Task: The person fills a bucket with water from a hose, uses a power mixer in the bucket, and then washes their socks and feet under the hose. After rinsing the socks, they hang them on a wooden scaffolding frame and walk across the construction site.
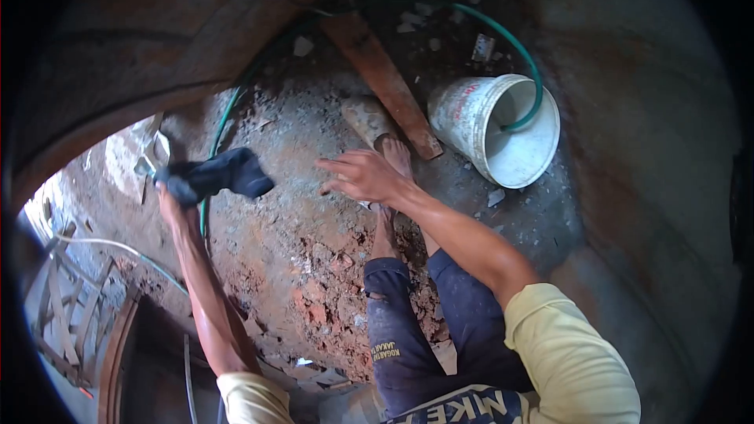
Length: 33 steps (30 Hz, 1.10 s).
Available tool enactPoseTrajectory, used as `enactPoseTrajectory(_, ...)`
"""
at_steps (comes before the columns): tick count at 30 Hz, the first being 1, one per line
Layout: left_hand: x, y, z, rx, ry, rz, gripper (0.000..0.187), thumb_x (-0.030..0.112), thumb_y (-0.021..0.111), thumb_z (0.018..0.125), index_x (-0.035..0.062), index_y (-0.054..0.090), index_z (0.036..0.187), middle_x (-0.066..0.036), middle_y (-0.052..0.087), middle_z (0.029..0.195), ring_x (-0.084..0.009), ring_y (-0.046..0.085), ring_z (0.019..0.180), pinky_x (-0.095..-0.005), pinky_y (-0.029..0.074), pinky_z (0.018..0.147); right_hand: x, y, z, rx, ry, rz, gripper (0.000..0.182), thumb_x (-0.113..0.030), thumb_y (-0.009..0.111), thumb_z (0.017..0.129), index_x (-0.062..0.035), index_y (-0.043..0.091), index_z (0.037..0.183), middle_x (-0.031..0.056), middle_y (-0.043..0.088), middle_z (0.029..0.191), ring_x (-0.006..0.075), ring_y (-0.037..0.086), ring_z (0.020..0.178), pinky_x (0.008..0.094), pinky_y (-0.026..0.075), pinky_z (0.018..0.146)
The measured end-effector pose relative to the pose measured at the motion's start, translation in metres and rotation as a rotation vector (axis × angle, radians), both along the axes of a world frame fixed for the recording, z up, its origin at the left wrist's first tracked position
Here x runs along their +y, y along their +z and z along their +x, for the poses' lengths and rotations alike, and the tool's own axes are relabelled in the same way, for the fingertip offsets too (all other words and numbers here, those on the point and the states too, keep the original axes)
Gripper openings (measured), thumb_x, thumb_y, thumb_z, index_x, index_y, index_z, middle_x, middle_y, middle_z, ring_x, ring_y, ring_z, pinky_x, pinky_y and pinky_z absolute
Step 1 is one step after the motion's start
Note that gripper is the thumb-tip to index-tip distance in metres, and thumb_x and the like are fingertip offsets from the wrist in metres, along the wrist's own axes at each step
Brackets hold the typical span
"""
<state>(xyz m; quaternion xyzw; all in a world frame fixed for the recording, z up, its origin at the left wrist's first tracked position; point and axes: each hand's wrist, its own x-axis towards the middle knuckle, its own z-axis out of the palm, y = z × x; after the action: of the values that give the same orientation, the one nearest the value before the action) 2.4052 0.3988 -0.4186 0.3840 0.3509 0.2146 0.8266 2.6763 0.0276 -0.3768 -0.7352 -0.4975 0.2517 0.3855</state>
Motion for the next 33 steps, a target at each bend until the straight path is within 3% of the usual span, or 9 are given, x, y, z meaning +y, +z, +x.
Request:
enactPoseTrajectory(1, -0.035, 0.048, 0.028, 0.403, 0.323, -0.008, 0.020, 0.026, 0.041, 0.100, 0.0120, 0.055, 0.098, 0.005, 0.047, 0.066, -0.0074, 0.046, 0.053, -0.0238, 0.043, 0.050, -0.020, 0.017, 0.011, -0.071, -0.059, 0.048, 0.018, -0.021, 0.062, 0.084, -0.0090, 0.071, 0.094, 0.0117, 0.068, 0.080, 0.0258, 0.064, 0.072, 0.0375, 0.052, 0.066)
enactPoseTrajectory(2, -0.031, 0.040, -0.007, 0.508, 0.333, 0.013, 0.035, 0.034, 0.044, 0.099, 0.0068, 0.054, 0.118, -0.001, 0.055, 0.075, -0.0124, 0.055, 0.065, -0.0256, 0.047, 0.058, -0.043, 0.030, 0.025, -0.140, -0.113, 0.098, 0.019, -0.022, 0.064, 0.085, -0.0067, 0.071, 0.094, 0.0107, 0.068, 0.081, 0.0247, 0.063, 0.070, 0.0369, 0.051, 0.066)
enactPoseTrajectory(6, -0.094, 0.099, -0.029, 0.729, 0.417, 0.129, 0.039, 0.032, 0.051, 0.096, 0.0005, 0.054, 0.119, -0.011, 0.060, 0.108, -0.0224, 0.060, 0.092, -0.0348, 0.050, 0.080, -0.171, 0.037, 0.112, -0.328, -0.587, -0.175, 0.011, -0.009, 0.057, 0.085, -0.0030, 0.065, 0.080, 0.0132, 0.063, 0.076, 0.0308, 0.060, 0.071, 0.0400, 0.047, 0.066)
enactPoseTrajectory(8, -0.119, 0.105, -0.061, 0.887, 0.445, 0.155, 0.041, 0.032, 0.052, 0.096, -0.0019, 0.054, 0.118, -0.012, 0.060, 0.109, -0.0236, 0.059, 0.093, -0.0354, 0.049, 0.081, -0.228, 0.029, 0.169, -0.539, -0.276, -0.449, 0.009, -0.008, 0.056, 0.085, -0.0001, 0.061, 0.082, 0.0154, 0.060, 0.075, 0.0350, 0.057, 0.073, 0.0431, 0.045, 0.069)
enactPoseTrajectory(11, -0.157, 0.098, -0.102, 1.097, 0.479, 0.332, 0.032, 0.034, 0.052, 0.096, 0.0029, 0.060, 0.094, -0.001, 0.057, 0.082, -0.0107, 0.049, 0.068, -0.0273, 0.041, 0.060, -0.290, -0.001, 0.232, -0.830, 0.414, -1.034, 0.036, -0.006, 0.051, 0.078, 0.0015, 0.057, 0.112, 0.0238, 0.054, 0.122, 0.0378, 0.047, 0.120, 0.0453, 0.033, 0.105)
enactPoseTrajectory(15, -0.205, 0.089, -0.159, 1.157, 0.397, 0.318, 0.029, 0.032, 0.051, 0.097, 0.0083, 0.060, 0.083, 0.004, 0.051, 0.070, -0.0057, 0.041, 0.059, -0.0231, 0.034, 0.051, -0.295, -0.018, 0.260, -1.057, 0.613, -1.212, 0.038, -0.016, 0.042, 0.088, -0.0026, 0.056, 0.121, 0.0217, 0.052, 0.128, 0.0342, 0.042, 0.127, 0.0448, 0.017, 0.112)
enactPoseTrajectory(21, -0.261, 0.094, -0.171, 1.158, 0.404, 0.237, 0.030, 0.030, 0.051, 0.096, 0.0069, 0.059, 0.080, 0.003, 0.054, 0.070, -0.0066, 0.046, 0.060, -0.0232, 0.037, 0.053, -0.277, 0.011, 0.258, -0.885, 0.757, -1.381, 0.030, -0.020, 0.044, 0.088, -0.0093, 0.063, 0.108, 0.0128, 0.064, 0.104, 0.0252, 0.054, 0.112, 0.0395, 0.023, 0.107)
enactPoseTrajectory(23, -0.271, 0.095, -0.167, 1.152, 0.414, 0.242, 0.027, 0.028, 0.051, 0.096, 0.0065, 0.059, 0.081, 0.003, 0.054, 0.071, -0.0070, 0.046, 0.060, -0.0236, 0.038, 0.054, -0.281, 0.026, 0.260, -0.882, 0.787, -1.199, 0.021, -0.017, 0.049, 0.083, -0.0105, 0.069, 0.085, 0.0088, 0.065, 0.083, 0.0229, 0.061, 0.092, 0.0382, 0.030, 0.100)
enactPoseTrajectory(33, -0.301, 0.125, -0.100, 1.011, 0.221, 0.164, 0.032, 0.031, 0.049, 0.097, 0.0060, 0.057, 0.079, 0.005, 0.049, 0.068, -0.0043, 0.038, 0.059, -0.0225, 0.033, 0.052, -0.225, 0.139, 0.257, -0.733, 0.922, -1.133, 0.011, -0.013, 0.060, 0.071, -0.0113, 0.067, 0.063, 0.0089, 0.064, 0.065, 0.0236, 0.063, 0.069, 0.0377, 0.041, 0.077)
